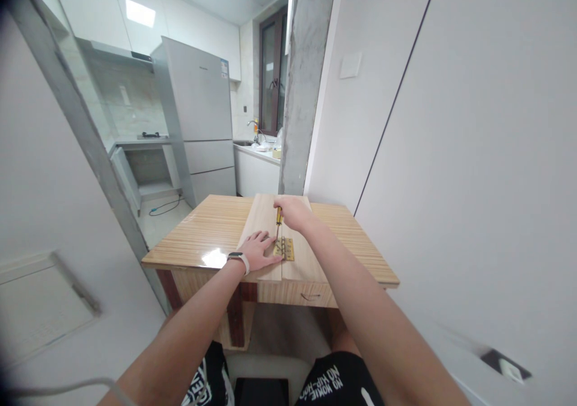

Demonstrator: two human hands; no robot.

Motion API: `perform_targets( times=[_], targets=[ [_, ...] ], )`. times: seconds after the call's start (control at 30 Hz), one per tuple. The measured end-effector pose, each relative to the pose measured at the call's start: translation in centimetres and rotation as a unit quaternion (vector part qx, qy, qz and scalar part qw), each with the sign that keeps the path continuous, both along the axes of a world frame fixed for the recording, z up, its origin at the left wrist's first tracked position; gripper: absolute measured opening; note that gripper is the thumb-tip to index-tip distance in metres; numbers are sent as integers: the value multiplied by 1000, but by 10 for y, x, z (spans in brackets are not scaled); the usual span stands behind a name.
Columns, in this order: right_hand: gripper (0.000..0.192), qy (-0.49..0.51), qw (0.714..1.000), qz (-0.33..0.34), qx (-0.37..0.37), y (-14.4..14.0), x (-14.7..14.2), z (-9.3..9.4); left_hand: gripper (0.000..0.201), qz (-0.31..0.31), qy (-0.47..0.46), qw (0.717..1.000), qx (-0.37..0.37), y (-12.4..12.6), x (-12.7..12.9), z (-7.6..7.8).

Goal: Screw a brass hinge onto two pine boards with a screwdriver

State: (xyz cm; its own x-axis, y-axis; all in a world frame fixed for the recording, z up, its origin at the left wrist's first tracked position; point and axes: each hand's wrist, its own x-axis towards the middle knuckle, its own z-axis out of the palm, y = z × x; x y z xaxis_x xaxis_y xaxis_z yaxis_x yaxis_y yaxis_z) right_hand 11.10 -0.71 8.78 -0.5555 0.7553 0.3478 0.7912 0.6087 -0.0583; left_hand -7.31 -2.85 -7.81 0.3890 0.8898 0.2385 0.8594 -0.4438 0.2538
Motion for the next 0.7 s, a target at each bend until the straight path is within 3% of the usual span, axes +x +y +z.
perform_targets(
  times=[0.1,0.43,0.7],
  targets=[
    [31,-4,1000,4,-10,1,2,0,90,-1,1,1000,-2,0,0,-1],
    [12,-20,999,-16,21,5,-3,-6,91,-1,2,1000,4,-1,1,0],
    [14,4,999,-25,28,3,-5,-5,92,-1,6,1000,13,-1,1,1]
  ],
)
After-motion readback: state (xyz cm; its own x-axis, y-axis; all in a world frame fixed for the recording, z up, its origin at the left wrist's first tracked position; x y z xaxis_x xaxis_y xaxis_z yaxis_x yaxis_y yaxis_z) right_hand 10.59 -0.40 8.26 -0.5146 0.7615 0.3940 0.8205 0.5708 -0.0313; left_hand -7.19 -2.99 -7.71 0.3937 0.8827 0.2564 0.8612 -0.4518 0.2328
